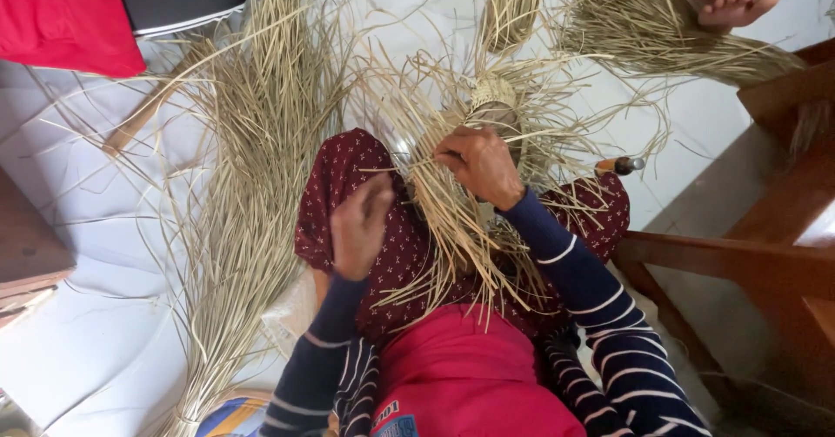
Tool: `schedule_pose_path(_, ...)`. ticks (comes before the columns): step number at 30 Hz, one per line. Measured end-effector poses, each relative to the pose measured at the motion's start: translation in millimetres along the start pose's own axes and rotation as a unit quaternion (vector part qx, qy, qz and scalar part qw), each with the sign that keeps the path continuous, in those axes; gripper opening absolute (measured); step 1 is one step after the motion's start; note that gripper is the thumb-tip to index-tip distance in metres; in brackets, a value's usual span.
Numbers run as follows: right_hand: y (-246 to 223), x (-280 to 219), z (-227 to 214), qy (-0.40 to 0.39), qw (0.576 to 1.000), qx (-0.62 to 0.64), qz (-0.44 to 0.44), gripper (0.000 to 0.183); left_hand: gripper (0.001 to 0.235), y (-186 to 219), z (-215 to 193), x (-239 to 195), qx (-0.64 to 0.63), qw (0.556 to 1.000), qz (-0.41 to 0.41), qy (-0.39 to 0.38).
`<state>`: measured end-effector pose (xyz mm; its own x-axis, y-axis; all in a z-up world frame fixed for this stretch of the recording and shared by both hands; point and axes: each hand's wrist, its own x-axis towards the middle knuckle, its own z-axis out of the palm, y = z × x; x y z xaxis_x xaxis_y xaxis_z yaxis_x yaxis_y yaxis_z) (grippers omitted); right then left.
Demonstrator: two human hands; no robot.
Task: The person sits on the floor and weaves dried straw strands into a circular base, likely a hat or basket. They repeatedly pull, tuck, and tighten the straw by hand to build up the woven structure.
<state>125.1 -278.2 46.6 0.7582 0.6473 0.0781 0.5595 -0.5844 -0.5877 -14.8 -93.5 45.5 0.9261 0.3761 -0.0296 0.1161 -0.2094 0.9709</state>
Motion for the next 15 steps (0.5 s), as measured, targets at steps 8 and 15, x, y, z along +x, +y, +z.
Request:
schedule_pose_path(8,35.5,-1.3,5.0,0.044,0.997,-0.054,-0.041,0.005,0.021,-23.3,58.4,38.4,0.017,0.992,-0.114,-0.045)
schedule_pose_path(15,2.5,-16.9,-61.2,0.152,0.897,-0.39,-0.143,0.032,0.014,-13.7,49.3,40.3,-0.13,0.983,-0.121,-0.042)
